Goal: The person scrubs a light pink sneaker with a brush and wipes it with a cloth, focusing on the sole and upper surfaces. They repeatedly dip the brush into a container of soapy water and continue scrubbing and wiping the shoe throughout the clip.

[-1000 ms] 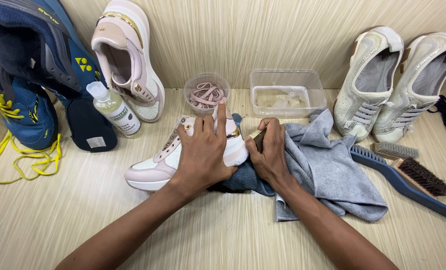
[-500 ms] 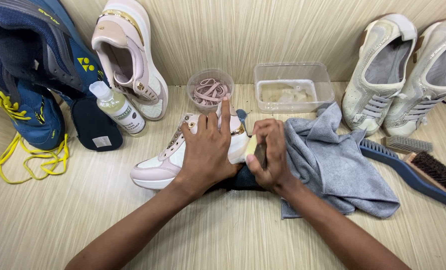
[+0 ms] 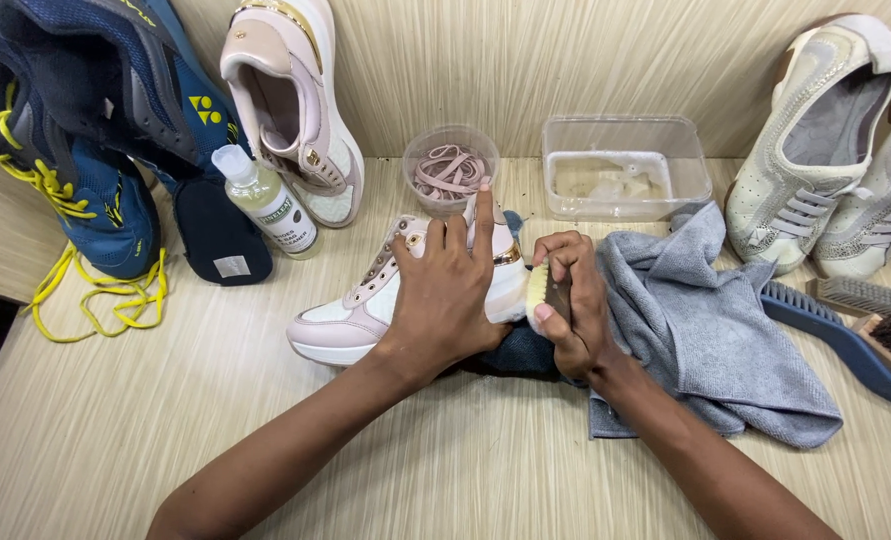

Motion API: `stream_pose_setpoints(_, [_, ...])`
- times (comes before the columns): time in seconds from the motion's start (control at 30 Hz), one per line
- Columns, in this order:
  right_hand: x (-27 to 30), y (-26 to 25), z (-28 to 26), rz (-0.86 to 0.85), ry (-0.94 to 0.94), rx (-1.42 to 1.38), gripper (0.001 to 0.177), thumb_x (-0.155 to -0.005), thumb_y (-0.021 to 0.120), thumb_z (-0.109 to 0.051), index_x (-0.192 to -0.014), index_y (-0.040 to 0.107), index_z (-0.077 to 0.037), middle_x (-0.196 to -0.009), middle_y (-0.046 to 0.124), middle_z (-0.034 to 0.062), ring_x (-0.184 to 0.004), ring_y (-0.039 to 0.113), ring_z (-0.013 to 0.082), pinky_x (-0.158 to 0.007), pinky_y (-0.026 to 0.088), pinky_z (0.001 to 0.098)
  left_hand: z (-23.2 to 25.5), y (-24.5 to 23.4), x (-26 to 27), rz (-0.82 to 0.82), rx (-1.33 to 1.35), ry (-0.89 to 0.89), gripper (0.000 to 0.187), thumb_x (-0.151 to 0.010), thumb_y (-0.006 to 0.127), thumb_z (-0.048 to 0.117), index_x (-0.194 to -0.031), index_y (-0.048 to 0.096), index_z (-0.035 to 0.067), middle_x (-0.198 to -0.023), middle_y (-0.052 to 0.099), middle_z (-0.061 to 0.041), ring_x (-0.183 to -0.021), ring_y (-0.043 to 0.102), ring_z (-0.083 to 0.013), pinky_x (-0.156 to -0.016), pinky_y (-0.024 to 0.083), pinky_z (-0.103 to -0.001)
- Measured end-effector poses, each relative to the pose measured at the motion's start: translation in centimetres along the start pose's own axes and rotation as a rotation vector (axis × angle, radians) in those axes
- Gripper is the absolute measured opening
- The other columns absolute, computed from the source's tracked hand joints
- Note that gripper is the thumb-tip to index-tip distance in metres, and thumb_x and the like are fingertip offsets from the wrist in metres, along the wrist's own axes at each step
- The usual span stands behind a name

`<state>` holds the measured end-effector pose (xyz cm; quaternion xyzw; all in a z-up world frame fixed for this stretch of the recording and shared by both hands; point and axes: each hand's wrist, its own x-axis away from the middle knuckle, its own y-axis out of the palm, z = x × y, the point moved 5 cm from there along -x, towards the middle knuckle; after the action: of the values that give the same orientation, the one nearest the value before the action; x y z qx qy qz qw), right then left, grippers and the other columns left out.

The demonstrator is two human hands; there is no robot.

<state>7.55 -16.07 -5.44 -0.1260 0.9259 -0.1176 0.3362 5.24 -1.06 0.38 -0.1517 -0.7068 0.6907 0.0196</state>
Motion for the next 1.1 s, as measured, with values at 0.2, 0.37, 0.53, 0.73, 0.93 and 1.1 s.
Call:
stream_pose_setpoints(0.2, [-0.6, -0.5, -0.1, 0.03, 0.053, 0.137, 0.036, -0.094, 0.049, -0.047, -0.1, 0.04, -0.012, -0.102, 0.05, 0.0132, -0.097, 0.047, 0.0302, -0.087, 0.036, 0.0429, 0.0, -0.3, 0.1, 0.001, 0.011, -0.002, 0.147, -0.055, 0.092, 0.056, -0.163, 0.016, -0.007, -0.106, 0.06, -0.017, -0.102, 0.058, -0.0322, -0.086, 0.043, -0.077])
stream_pose_setpoints(0.37, [0.1, -0.2, 2.0, 0.015, 0.053, 0.113, 0.038, -0.091, 0.052, -0.046, -0.1, 0.039, -0.012, -0.104, 0.051, 0.0128, -0.095, 0.045, 0.0303, -0.086, 0.035, 0.0429, 0.0, 0.0, 0.1, -0.004, 0.017, 0.0, 0.147, -0.055, 0.091, 0.056, -0.163, 0.015, -0.008, -0.108, 0.059, -0.017, -0.103, 0.057, -0.0323, -0.087, 0.043, -0.077])
stream_pose_setpoints(0.53, [-0.7, -0.3, -1.2, 0.076, 0.005, 0.122, 0.035, -0.09, 0.047, -0.045, -0.103, 0.042, -0.013, -0.1, 0.05, 0.0119, -0.094, 0.047, 0.0293, -0.081, 0.039, 0.0426, 0.1, -0.5, -0.3, 0.012, 0.009, 0.0, 0.148, -0.055, 0.091, 0.055, -0.164, 0.014, -0.008, -0.106, 0.059, -0.016, -0.102, 0.057, -0.0318, -0.087, 0.043, -0.076])
stream_pose_setpoints(0.73, [0.1, 0.0, 2.2, 0.038, 0.057, 0.118, 0.03, -0.094, 0.049, -0.041, -0.097, 0.038, -0.012, -0.097, 0.055, 0.0148, -0.089, 0.051, 0.0337, -0.085, 0.039, 0.0456, 0.1, -0.2, 0.3, 0.01, 0.007, 0.005, 0.146, -0.056, 0.09, 0.055, -0.163, 0.015, -0.008, -0.106, 0.059, -0.017, -0.102, 0.057, -0.0316, -0.087, 0.043, -0.078])
stream_pose_setpoints(0.93, [0.0, -0.2, 0.9, 0.06, -0.091, 0.08, 0.033, -0.084, 0.047, -0.049, -0.089, 0.04, -0.017, -0.091, 0.052, 0.0103, -0.09, 0.047, 0.0303, -0.086, 0.038, 0.0455, 0.1, -0.3, 0.1, -0.011, 0.009, 0.001, 0.147, -0.054, 0.091, 0.055, -0.164, 0.015, -0.007, -0.106, 0.06, -0.018, -0.103, 0.058, -0.0328, -0.087, 0.042, -0.079])
stream_pose_setpoints(1.1, [0.2, 0.1, -1.9, 0.015, 0.005, 0.046, 0.035, -0.085, 0.05, -0.049, -0.091, 0.038, -0.016, -0.099, 0.052, 0.0107, -0.094, 0.045, 0.0256, -0.086, 0.037, 0.0405, -0.1, -0.3, 0.0, -0.03, 0.03, -0.001, 0.147, -0.055, 0.091, 0.055, -0.164, 0.014, -0.007, -0.108, 0.061, -0.019, -0.104, 0.058, -0.0326, -0.088, 0.043, -0.078])
